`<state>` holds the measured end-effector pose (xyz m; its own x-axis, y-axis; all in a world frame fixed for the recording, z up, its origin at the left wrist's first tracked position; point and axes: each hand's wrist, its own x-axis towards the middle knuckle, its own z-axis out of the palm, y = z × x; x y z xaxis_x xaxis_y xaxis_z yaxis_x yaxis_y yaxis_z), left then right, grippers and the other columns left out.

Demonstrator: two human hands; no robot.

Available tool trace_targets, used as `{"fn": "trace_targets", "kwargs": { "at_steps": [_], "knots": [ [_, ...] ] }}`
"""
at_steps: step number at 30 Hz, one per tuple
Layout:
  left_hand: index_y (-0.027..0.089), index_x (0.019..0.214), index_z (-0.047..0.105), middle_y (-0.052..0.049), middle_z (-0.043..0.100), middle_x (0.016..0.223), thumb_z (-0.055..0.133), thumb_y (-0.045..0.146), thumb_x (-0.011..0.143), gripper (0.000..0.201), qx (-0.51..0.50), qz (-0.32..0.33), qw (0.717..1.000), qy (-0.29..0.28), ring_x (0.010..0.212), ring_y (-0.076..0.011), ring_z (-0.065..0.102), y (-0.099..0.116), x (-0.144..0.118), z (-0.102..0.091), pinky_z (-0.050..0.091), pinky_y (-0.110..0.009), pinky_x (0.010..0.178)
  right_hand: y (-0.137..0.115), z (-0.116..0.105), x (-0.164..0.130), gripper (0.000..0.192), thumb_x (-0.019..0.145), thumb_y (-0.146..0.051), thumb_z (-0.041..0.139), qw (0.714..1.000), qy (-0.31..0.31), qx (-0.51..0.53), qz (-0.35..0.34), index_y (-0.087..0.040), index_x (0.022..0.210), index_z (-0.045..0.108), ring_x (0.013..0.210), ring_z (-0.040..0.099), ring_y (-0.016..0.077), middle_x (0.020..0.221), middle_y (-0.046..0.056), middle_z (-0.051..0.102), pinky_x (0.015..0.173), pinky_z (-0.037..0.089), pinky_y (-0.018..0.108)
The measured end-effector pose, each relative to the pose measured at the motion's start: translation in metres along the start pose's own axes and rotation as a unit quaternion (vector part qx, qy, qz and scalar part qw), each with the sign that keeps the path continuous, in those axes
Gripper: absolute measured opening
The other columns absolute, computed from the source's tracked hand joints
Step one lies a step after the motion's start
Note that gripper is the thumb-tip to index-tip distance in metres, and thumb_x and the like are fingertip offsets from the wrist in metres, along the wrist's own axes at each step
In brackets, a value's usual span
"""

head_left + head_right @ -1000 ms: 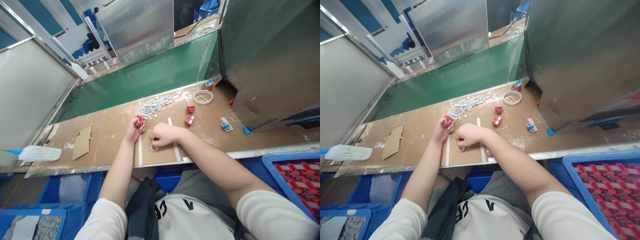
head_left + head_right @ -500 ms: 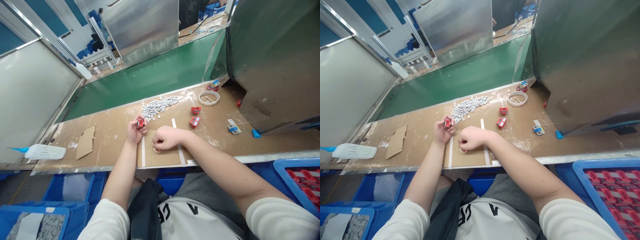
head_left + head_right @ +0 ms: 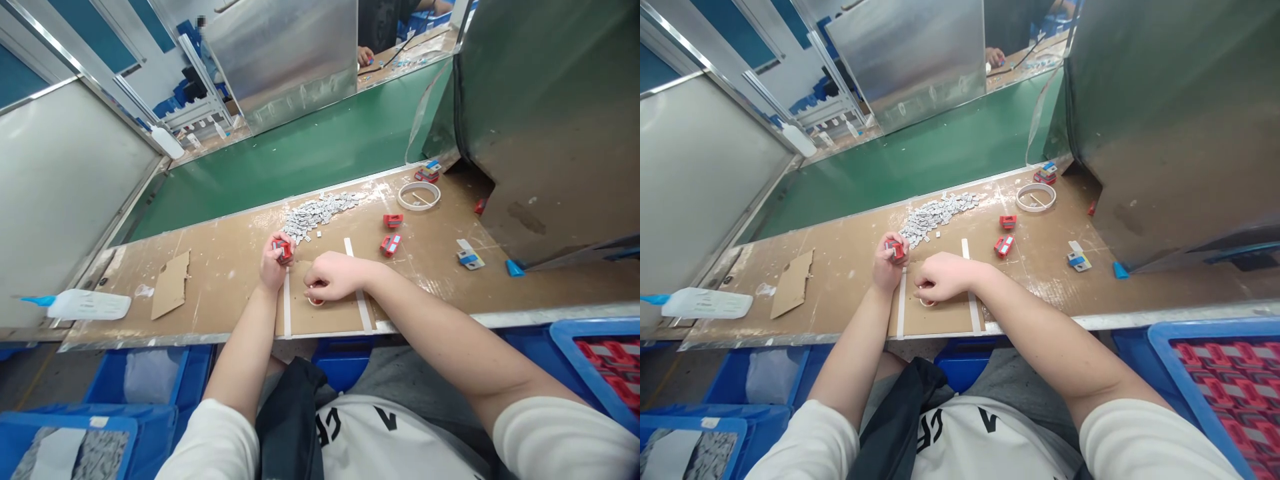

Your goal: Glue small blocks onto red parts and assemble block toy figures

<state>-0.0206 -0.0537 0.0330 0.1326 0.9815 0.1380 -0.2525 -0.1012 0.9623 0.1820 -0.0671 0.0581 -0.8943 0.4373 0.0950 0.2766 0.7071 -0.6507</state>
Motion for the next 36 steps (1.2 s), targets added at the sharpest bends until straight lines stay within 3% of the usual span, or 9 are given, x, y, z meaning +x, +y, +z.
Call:
{"fn": "trace_targets", "kwargs": {
  "at_steps": [5, 8, 15, 23, 26, 30, 36],
  "knots": [
    [0.026, 0.106, 0.050, 0.001, 0.060, 0.094, 0.076, 0.029, 0.071, 0.044, -0.040, -0.020, 0.999, -0.005, 0.059, -0.0084, 0.042, -0.003, 0.004, 0.000, 0.033, -0.020, 0.053, 0.001, 0.000, 0.000, 0.037, 0.097, -0.030, 0.059, 1.000, 0.014, -0.018, -0.010, -0.019, 0.061, 0.058, 0.058, 0.050, 0.0124, 0.072, 0.002, 0.077, 0.063, 0.027, 0.029],
    [0.027, 0.113, 0.052, 0.000, 0.061, 0.103, 0.086, 0.022, 0.068, 0.056, 0.010, -0.008, 1.000, -0.020, 0.068, -0.0093, 0.050, -0.009, 0.003, -0.003, 0.040, -0.020, 0.059, 0.001, 0.001, 0.000, 0.034, 0.096, -0.026, 0.058, 0.998, 0.016, -0.051, -0.016, -0.019, 0.062, 0.063, 0.060, 0.051, 0.0135, 0.073, 0.002, 0.077, 0.063, 0.026, 0.030],
    [0.023, 0.128, 0.064, -0.007, 0.069, 0.110, 0.095, 0.037, 0.076, 0.062, 0.114, 0.014, 0.993, -0.029, 0.091, -0.0192, 0.069, -0.013, 0.002, -0.007, 0.056, -0.029, 0.081, -0.001, -0.003, 0.000, 0.027, 0.088, -0.024, 0.061, 0.995, 0.001, -0.103, 0.003, -0.019, 0.064, 0.070, 0.060, 0.049, 0.0157, 0.070, 0.005, 0.074, 0.062, 0.024, 0.032],
    [0.021, 0.130, 0.067, -0.013, 0.074, 0.127, 0.097, 0.036, 0.075, 0.064, 0.148, -0.005, 0.988, -0.048, 0.116, -0.0240, 0.071, -0.016, 0.005, -0.013, 0.057, -0.035, 0.101, -0.003, -0.001, -0.001, 0.031, 0.089, -0.022, 0.058, 0.999, -0.015, -0.023, -0.020, -0.018, 0.059, 0.064, 0.056, 0.040, 0.0122, 0.063, 0.001, 0.068, 0.062, 0.026, 0.031],
    [0.020, 0.130, 0.067, -0.014, 0.075, 0.126, 0.097, 0.035, 0.076, 0.063, 0.151, -0.017, 0.987, -0.058, 0.118, -0.0244, 0.071, -0.016, 0.005, -0.014, 0.057, -0.036, 0.104, 0.003, -0.001, -0.001, 0.030, 0.085, -0.019, 0.057, 0.999, 0.041, 0.032, -0.014, -0.018, 0.055, 0.054, 0.055, 0.036, 0.0103, 0.055, -0.003, 0.054, 0.061, 0.025, 0.030],
    [0.018, 0.128, 0.069, -0.014, 0.076, 0.124, 0.097, 0.034, 0.075, 0.061, 0.146, -0.027, 0.986, -0.072, 0.113, -0.0243, 0.074, -0.017, 0.006, -0.015, 0.059, -0.036, 0.102, 0.016, -0.003, 0.000, 0.038, 0.085, -0.024, 0.053, 0.979, 0.165, 0.119, 0.006, -0.021, 0.055, 0.031, 0.054, 0.026, 0.0085, 0.052, -0.006, 0.028, 0.058, 0.020, 0.030],
    [0.017, 0.127, 0.071, -0.012, 0.078, 0.116, 0.099, 0.035, 0.071, 0.064, 0.172, -0.057, 0.979, -0.089, 0.104, -0.0249, 0.076, -0.015, 0.004, -0.014, 0.062, -0.038, 0.098, 0.028, -0.005, 0.005, 0.042, 0.088, -0.038, 0.049, 0.900, 0.398, 0.169, 0.059, -0.024, 0.058, 0.022, 0.057, 0.022, 0.0090, 0.058, -0.005, 0.020, 0.057, 0.019, 0.028]
  ]
}}
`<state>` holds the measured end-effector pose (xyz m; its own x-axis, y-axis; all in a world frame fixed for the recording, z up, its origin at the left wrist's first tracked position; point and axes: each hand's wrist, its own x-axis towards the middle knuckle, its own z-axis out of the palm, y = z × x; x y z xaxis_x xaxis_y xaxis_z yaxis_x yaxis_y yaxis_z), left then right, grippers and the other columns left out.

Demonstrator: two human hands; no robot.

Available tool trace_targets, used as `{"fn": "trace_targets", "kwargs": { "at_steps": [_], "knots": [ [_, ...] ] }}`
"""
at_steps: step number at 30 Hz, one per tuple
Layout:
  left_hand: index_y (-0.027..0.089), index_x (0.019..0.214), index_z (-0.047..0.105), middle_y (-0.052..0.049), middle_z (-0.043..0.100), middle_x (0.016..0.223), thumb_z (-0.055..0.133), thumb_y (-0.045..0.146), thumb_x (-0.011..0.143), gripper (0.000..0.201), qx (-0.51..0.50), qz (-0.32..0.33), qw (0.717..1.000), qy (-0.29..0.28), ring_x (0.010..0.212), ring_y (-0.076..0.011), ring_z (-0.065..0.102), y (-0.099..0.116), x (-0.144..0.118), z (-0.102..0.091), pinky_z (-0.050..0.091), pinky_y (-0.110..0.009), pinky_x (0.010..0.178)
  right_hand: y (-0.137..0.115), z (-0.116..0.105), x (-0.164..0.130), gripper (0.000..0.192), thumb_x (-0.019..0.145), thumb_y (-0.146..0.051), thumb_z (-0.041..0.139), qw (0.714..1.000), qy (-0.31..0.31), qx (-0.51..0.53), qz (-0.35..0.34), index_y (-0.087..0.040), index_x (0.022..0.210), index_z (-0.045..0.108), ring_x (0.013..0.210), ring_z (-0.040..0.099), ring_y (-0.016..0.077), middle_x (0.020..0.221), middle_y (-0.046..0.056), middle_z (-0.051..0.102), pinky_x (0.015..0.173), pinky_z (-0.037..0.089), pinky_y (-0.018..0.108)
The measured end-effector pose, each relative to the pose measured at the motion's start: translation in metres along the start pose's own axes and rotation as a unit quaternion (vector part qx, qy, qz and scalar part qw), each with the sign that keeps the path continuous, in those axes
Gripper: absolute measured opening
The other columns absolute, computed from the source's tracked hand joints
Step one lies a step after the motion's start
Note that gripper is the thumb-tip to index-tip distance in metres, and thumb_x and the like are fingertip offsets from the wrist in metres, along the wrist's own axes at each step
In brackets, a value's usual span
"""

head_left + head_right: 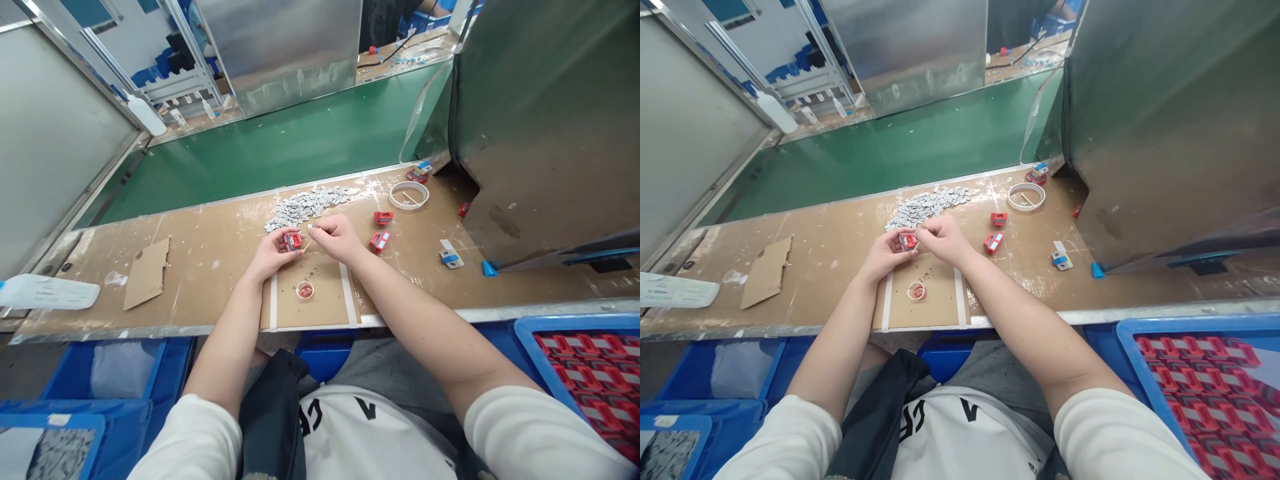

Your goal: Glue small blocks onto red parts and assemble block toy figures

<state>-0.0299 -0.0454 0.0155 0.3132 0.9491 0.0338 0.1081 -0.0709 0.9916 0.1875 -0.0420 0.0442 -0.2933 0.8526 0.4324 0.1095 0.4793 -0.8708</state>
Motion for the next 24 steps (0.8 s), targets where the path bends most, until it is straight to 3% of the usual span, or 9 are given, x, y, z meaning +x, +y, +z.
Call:
{"fn": "trace_targets", "kwargs": {
  "at_steps": [2, 5, 18, 24],
  "knots": [
    [0.017, 0.127, 0.071, -0.012, 0.078, 0.118, 0.099, 0.036, 0.070, 0.067, 0.006, -0.009, 1.000, -0.005, 0.108, -0.0269, 0.076, 0.002, -0.001, 0.001, 0.062, -0.041, 0.101, 0.002, 0.002, 0.001, 0.043, 0.089, -0.039, 0.050, 0.998, 0.059, -0.017, 0.010, -0.024, 0.060, 0.021, 0.059, 0.024, 0.0097, 0.059, -0.005, 0.021, 0.058, 0.019, 0.029],
    [0.017, 0.129, 0.070, -0.013, 0.078, 0.121, 0.100, 0.037, 0.068, 0.071, 0.017, -0.023, 0.999, -0.014, 0.111, -0.0287, 0.076, 0.004, -0.002, 0.001, 0.060, -0.044, 0.105, 0.005, 0.004, 0.003, 0.044, 0.090, -0.040, 0.051, 0.995, 0.091, -0.040, 0.022, -0.024, 0.061, 0.022, 0.060, 0.026, 0.0104, 0.059, -0.004, 0.022, 0.059, 0.019, 0.030],
    [0.017, 0.126, 0.070, -0.007, 0.075, 0.107, 0.100, 0.033, 0.066, 0.069, 0.014, -0.026, 0.999, -0.023, 0.093, -0.0208, 0.074, -0.003, -0.001, 0.000, 0.062, -0.038, 0.095, 0.013, 0.009, 0.002, 0.043, 0.094, -0.039, 0.051, 0.995, 0.039, -0.080, 0.038, -0.022, 0.062, 0.028, 0.060, 0.030, 0.0111, 0.059, -0.005, 0.028, 0.061, 0.022, 0.031],
    [0.017, 0.126, 0.070, -0.008, 0.075, 0.108, 0.100, 0.034, 0.068, 0.068, 0.022, -0.024, 0.999, -0.024, 0.094, -0.0217, 0.074, -0.001, -0.002, 0.001, 0.062, -0.039, 0.095, 0.013, 0.008, 0.002, 0.042, 0.094, -0.037, 0.051, 0.993, 0.041, -0.104, 0.049, -0.022, 0.061, 0.028, 0.059, 0.030, 0.0110, 0.058, -0.005, 0.027, 0.061, 0.021, 0.031]
  ]
}}
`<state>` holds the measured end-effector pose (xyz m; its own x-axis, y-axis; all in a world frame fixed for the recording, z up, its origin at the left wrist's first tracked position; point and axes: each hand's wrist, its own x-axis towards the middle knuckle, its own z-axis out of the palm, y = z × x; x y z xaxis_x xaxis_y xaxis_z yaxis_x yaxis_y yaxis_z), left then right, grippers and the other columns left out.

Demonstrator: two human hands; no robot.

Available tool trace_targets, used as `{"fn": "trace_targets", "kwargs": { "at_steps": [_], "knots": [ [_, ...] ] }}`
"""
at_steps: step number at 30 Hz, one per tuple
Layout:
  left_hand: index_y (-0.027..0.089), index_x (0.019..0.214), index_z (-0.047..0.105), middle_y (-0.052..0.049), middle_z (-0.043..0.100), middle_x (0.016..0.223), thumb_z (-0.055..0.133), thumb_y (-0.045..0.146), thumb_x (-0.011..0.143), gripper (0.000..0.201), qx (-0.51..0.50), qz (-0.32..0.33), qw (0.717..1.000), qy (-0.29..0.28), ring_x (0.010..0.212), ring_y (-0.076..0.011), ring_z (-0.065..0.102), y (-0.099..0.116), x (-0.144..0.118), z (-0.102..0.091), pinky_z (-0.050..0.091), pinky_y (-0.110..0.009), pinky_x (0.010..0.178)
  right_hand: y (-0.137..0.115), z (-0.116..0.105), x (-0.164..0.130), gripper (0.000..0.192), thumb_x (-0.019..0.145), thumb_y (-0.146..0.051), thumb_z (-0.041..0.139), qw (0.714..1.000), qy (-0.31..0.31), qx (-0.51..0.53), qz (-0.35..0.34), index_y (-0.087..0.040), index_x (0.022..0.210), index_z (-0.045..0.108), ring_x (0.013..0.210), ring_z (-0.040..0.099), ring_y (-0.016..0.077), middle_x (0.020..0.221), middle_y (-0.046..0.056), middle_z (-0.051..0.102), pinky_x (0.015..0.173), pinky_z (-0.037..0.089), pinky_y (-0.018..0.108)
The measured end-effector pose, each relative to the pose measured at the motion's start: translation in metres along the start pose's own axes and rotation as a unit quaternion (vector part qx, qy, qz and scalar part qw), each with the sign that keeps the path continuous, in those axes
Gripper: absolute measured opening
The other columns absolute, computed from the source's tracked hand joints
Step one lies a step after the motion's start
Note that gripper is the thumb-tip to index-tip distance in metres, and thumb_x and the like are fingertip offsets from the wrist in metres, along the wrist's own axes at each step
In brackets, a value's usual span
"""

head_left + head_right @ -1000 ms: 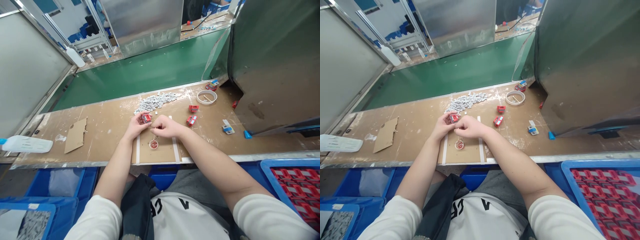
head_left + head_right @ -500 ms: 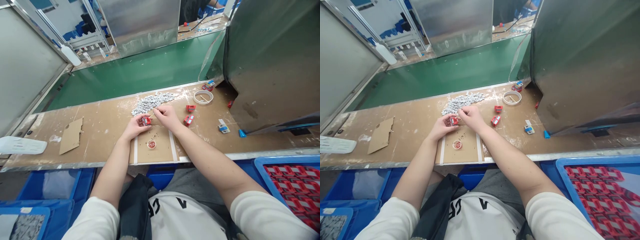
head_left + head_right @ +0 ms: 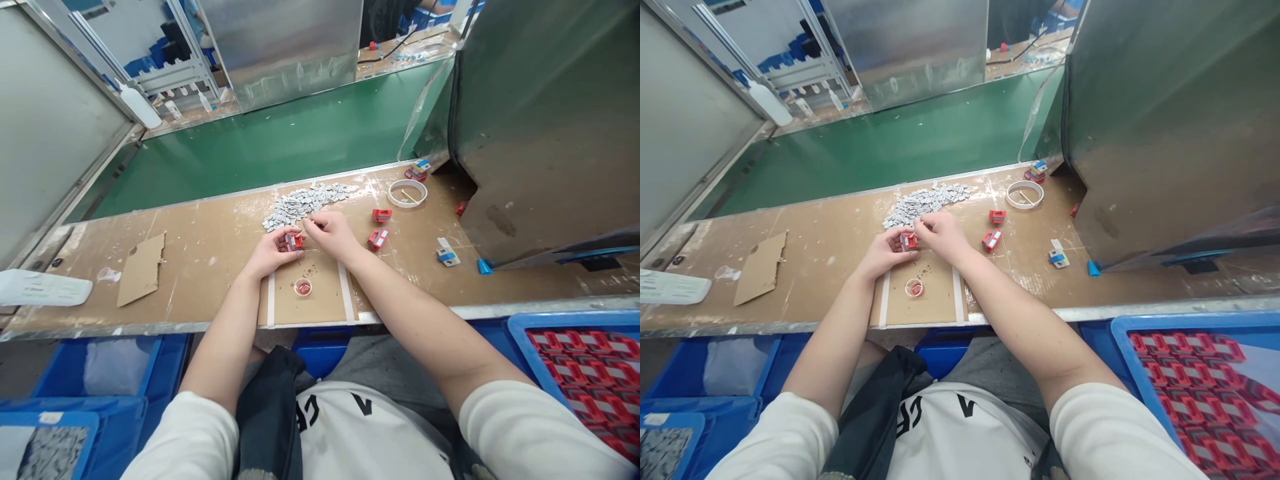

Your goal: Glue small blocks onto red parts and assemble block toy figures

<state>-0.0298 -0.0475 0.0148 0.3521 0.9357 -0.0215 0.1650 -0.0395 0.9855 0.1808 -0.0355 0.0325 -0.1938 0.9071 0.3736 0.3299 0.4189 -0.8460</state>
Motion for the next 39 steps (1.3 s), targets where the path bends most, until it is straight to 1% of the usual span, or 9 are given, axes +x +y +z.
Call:
{"fn": "trace_targets", "kwargs": {
  "at_steps": [7, 17, 21, 23, 27, 30, 35, 37, 39],
  "knots": [
    [0.017, 0.125, 0.070, -0.009, 0.075, 0.111, 0.100, 0.033, 0.066, 0.068, -0.010, 0.004, 1.000, 0.001, 0.095, -0.0223, 0.074, -0.0024, 0.0016, -0.0008, 0.062, -0.039, 0.094, -0.0042, -0.0011, -0.0009, 0.040, 0.089, -0.030, 0.054, 0.999, -0.036, -0.028, 0.009, -0.022, 0.059, 0.030, 0.059, 0.030, 0.0110, 0.056, -0.005, 0.029, 0.061, 0.021, 0.031],
    [0.018, 0.126, 0.069, -0.010, 0.075, 0.114, 0.099, 0.034, 0.068, 0.067, 0.001, 0.008, 1.000, -0.007, 0.098, -0.0242, 0.075, -0.0004, 0.0010, 0.0006, 0.062, -0.041, 0.096, -0.0069, -0.0009, -0.0019, 0.043, 0.096, -0.033, 0.052, 0.999, -0.045, -0.029, -0.011, -0.022, 0.060, 0.030, 0.059, 0.032, 0.0114, 0.057, -0.004, 0.033, 0.061, 0.022, 0.031],
    [0.018, 0.126, 0.069, -0.010, 0.075, 0.117, 0.098, 0.034, 0.069, 0.067, 0.004, 0.013, 1.000, -0.004, 0.099, -0.0238, 0.075, -0.0017, 0.0010, 0.0002, 0.062, -0.040, 0.096, -0.0092, -0.0024, -0.0026, 0.042, 0.093, -0.028, 0.054, 0.997, -0.032, -0.065, -0.016, -0.022, 0.059, 0.031, 0.059, 0.031, 0.0114, 0.056, -0.004, 0.034, 0.061, 0.021, 0.031],
    [0.018, 0.127, 0.069, -0.011, 0.074, 0.120, 0.098, 0.035, 0.070, 0.066, 0.009, 0.016, 1.000, -0.001, 0.101, -0.0240, 0.074, -0.0027, 0.0011, -0.0002, 0.062, -0.040, 0.097, -0.0096, -0.0027, -0.0029, 0.041, 0.090, -0.025, 0.055, 0.996, -0.044, -0.071, -0.020, -0.022, 0.058, 0.030, 0.058, 0.030, 0.0112, 0.056, -0.004, 0.034, 0.061, 0.020, 0.031],
    [0.017, 0.125, 0.068, -0.010, 0.074, 0.117, 0.098, 0.037, 0.070, 0.065, 0.013, 0.022, 1.000, 0.006, 0.101, -0.0235, 0.074, -0.0039, 0.0015, -0.0008, 0.062, -0.039, 0.097, -0.0084, -0.0014, -0.0031, 0.042, 0.091, -0.028, 0.055, 0.997, -0.068, -0.041, -0.023, -0.022, 0.057, 0.029, 0.058, 0.029, 0.0109, 0.056, -0.005, 0.032, 0.060, 0.020, 0.031],
    [0.017, 0.123, 0.068, -0.009, 0.074, 0.115, 0.098, 0.037, 0.070, 0.064, 0.012, 0.024, 1.000, 0.006, 0.101, -0.0232, 0.074, -0.0030, 0.0016, -0.0004, 0.062, -0.038, 0.096, -0.0070, 0.0000, -0.0029, 0.043, 0.093, -0.030, 0.053, 0.997, -0.065, -0.028, -0.025, -0.022, 0.058, 0.030, 0.058, 0.030, 0.0109, 0.056, -0.005, 0.032, 0.060, 0.020, 0.031],
    [0.018, 0.126, 0.067, -0.010, 0.074, 0.119, 0.098, 0.037, 0.070, 0.067, 0.009, 0.025, 1.000, 0.001, 0.103, -0.0230, 0.074, -0.0002, 0.0011, 0.0008, 0.062, -0.037, 0.097, -0.0054, -0.0003, -0.0021, 0.039, 0.088, -0.026, 0.055, 0.998, -0.048, -0.039, -0.013, -0.022, 0.058, 0.030, 0.058, 0.030, 0.0104, 0.056, -0.005, 0.030, 0.060, 0.020, 0.031],
    [0.018, 0.126, 0.066, -0.010, 0.074, 0.119, 0.099, 0.038, 0.071, 0.067, 0.007, 0.026, 1.000, 0.005, 0.103, -0.0226, 0.075, -0.0002, 0.0012, 0.0007, 0.062, -0.036, 0.097, -0.0062, -0.0018, -0.0023, 0.039, 0.087, -0.027, 0.054, 0.999, -0.029, -0.026, -0.025, -0.022, 0.058, 0.029, 0.058, 0.029, 0.0101, 0.056, -0.005, 0.029, 0.060, 0.020, 0.030],
    [0.018, 0.125, 0.066, -0.010, 0.075, 0.118, 0.099, 0.040, 0.071, 0.067, 0.009, 0.027, 1.000, 0.009, 0.102, -0.0224, 0.075, -0.0005, 0.0016, 0.0003, 0.062, -0.035, 0.095, -0.0082, -0.0041, -0.0035, 0.040, 0.088, -0.029, 0.052, 0.997, -0.055, 0.015, -0.052, -0.022, 0.057, 0.028, 0.057, 0.028, 0.0098, 0.055, -0.005, 0.027, 0.059, 0.020, 0.030]
  ]
}}
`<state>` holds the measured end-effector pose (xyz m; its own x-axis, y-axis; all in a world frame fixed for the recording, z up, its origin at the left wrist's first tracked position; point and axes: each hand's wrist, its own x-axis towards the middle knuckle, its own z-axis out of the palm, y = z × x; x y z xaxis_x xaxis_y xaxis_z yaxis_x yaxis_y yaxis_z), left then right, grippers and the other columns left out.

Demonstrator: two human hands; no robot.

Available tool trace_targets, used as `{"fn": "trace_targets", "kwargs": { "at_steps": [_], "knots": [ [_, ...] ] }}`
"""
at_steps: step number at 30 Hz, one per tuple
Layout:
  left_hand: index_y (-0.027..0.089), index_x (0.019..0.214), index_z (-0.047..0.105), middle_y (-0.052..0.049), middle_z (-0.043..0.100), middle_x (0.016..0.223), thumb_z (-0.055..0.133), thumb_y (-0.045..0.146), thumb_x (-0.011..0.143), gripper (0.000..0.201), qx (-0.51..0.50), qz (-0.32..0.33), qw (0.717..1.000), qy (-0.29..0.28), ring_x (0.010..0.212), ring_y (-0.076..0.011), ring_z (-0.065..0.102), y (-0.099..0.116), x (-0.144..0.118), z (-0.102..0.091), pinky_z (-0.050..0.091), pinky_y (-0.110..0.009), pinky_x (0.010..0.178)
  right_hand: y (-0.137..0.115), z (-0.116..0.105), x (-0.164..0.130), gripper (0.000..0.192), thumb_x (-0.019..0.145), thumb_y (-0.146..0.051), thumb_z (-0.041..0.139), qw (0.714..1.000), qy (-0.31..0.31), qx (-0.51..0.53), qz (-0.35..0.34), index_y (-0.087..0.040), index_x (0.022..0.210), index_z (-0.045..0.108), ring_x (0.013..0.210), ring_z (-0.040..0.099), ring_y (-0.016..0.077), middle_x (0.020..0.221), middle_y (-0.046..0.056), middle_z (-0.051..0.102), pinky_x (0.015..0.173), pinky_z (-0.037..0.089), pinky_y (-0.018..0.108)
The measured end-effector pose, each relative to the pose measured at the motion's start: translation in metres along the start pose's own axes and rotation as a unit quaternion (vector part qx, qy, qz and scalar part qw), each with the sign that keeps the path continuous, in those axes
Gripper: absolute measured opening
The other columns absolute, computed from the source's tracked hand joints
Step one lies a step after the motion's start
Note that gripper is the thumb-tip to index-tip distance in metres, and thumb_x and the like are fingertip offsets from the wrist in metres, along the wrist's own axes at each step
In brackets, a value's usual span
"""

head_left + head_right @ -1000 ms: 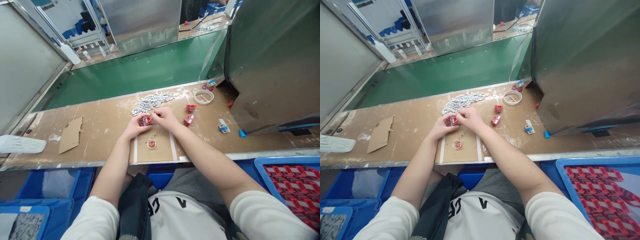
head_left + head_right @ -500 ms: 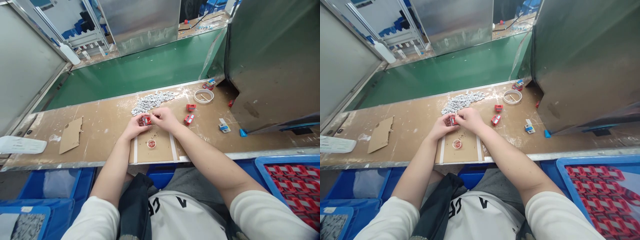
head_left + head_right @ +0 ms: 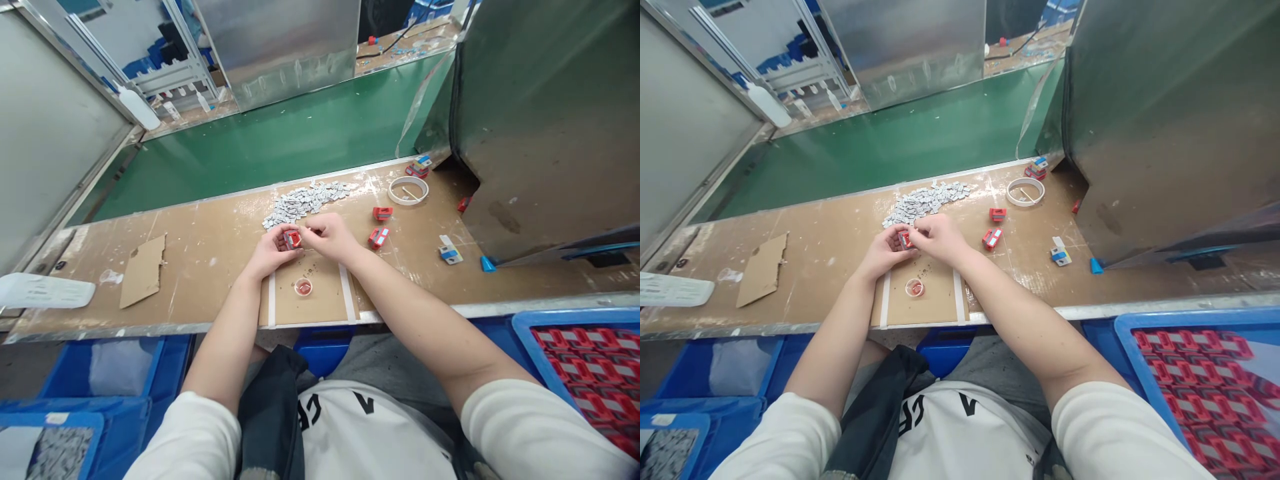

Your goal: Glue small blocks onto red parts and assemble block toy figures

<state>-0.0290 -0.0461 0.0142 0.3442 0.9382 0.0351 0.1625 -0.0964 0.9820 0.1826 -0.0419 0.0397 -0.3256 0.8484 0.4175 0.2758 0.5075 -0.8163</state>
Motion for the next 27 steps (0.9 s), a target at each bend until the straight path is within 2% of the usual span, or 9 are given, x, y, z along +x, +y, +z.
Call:
{"fn": "trace_targets", "kwargs": {
  "at_steps": [2, 4, 7, 9, 16, 19, 21, 25, 27],
  "knots": [
    [0.018, 0.124, 0.065, -0.012, 0.075, 0.121, 0.098, 0.042, 0.070, 0.067, 0.002, 0.005, 1.000, -0.002, 0.105, -0.0231, 0.074, 0.000, 0.000, 0.000, 0.062, -0.035, 0.096, -0.003, -0.002, -0.002, 0.040, 0.088, -0.030, 0.051, 0.994, -0.089, 0.049, -0.032, -0.022, 0.057, 0.029, 0.055, 0.027, 0.0093, 0.055, -0.006, 0.026, 0.057, 0.020, 0.029],
    [0.018, 0.124, 0.065, -0.014, 0.074, 0.127, 0.098, 0.043, 0.070, 0.068, 0.002, 0.013, 1.000, -0.005, 0.111, -0.0251, 0.074, 0.001, 0.000, 0.000, 0.061, -0.037, 0.100, -0.007, -0.004, -0.005, 0.036, 0.085, -0.026, 0.052, 0.974, -0.206, 0.077, -0.057, -0.022, 0.057, 0.030, 0.055, 0.025, 0.0084, 0.055, -0.006, 0.025, 0.057, 0.020, 0.029],
    [0.017, 0.124, 0.065, -0.016, 0.073, 0.132, 0.097, 0.044, 0.073, 0.066, 0.003, 0.023, 1.000, -0.003, 0.122, -0.0281, 0.072, 0.004, -0.001, 0.001, 0.060, -0.040, 0.106, -0.011, -0.003, -0.008, 0.030, 0.078, -0.018, 0.054, 0.943, -0.324, 0.056, -0.060, -0.020, 0.056, 0.033, 0.055, 0.023, 0.0076, 0.055, -0.007, 0.025, 0.056, 0.019, 0.030],
    [0.018, 0.125, 0.065, -0.016, 0.073, 0.133, 0.096, 0.044, 0.075, 0.064, 0.005, 0.023, 1.000, -0.002, 0.125, -0.0289, 0.071, 0.005, -0.001, 0.001, 0.058, -0.041, 0.108, -0.013, -0.002, -0.009, 0.030, 0.076, -0.016, 0.057, 0.934, -0.353, 0.021, -0.042, -0.020, 0.055, 0.036, 0.054, 0.022, 0.0077, 0.052, -0.008, 0.027, 0.055, 0.018, 0.031],
    [0.018, 0.125, 0.066, -0.016, 0.073, 0.133, 0.095, 0.041, 0.076, 0.062, -0.001, 0.030, 1.000, -0.008, 0.120, -0.0276, 0.072, 0.001, 0.000, 0.000, 0.058, -0.041, 0.107, -0.011, 0.001, -0.010, 0.032, 0.075, -0.020, 0.060, 0.930, -0.367, -0.012, -0.020, -0.020, 0.053, 0.037, 0.052, 0.022, 0.0084, 0.049, -0.008, 0.027, 0.055, 0.015, 0.032],
    [0.018, 0.126, 0.066, -0.015, 0.073, 0.131, 0.095, 0.041, 0.076, 0.061, 0.000, 0.031, 0.999, -0.008, 0.117, -0.0267, 0.072, 0.001, 0.000, 0.000, 0.059, -0.040, 0.105, -0.010, 0.000, -0.010, 0.031, 0.074, -0.021, 0.056, 0.937, -0.346, 0.037, -0.028, -0.021, 0.055, 0.032, 0.054, 0.022, 0.0084, 0.054, -0.007, 0.025, 0.055, 0.016, 0.030],
    [0.018, 0.125, 0.066, -0.015, 0.073, 0.130, 0.096, 0.041, 0.075, 0.062, -0.003, 0.033, 0.999, -0.007, 0.116, -0.0266, 0.073, 0.001, 0.000, 0.000, 0.059, -0.039, 0.104, -0.009, -0.002, -0.008, 0.031, 0.076, -0.024, 0.052, 0.951, -0.298, 0.081, -0.023, -0.022, 0.056, 0.028, 0.055, 0.022, 0.0084, 0.056, -0.006, 0.023, 0.056, 0.017, 0.030],
    [0.018, 0.124, 0.067, -0.013, 0.074, 0.124, 0.097, 0.041, 0.073, 0.063, -0.003, 0.024, 1.000, -0.007, 0.106, -0.0249, 0.074, 0.000, 0.000, 0.001, 0.061, -0.039, 0.099, -0.004, -0.005, -0.001, 0.035, 0.080, -0.032, 0.051, 0.989, -0.103, 0.105, 0.031, -0.024, 0.056, 0.026, 0.056, 0.022, 0.0089, 0.057, -0.005, 0.022, 0.056, 0.016, 0.030],
    [0.019, 0.125, 0.066, -0.012, 0.074, 0.123, 0.097, 0.040, 0.073, 0.064, 0.001, 0.017, 1.000, -0.007, 0.104, -0.0243, 0.075, -0.001, 0.000, 0.001, 0.061, -0.040, 0.099, -0.001, -0.005, 0.002, 0.037, 0.080, -0.033, 0.050, 0.995, -0.003, 0.087, 0.045, -0.024, 0.056, 0.023, 0.057, 0.021, 0.0092, 0.058, -0.004, 0.020, 0.057, 0.016, 0.030]
  ]
}}
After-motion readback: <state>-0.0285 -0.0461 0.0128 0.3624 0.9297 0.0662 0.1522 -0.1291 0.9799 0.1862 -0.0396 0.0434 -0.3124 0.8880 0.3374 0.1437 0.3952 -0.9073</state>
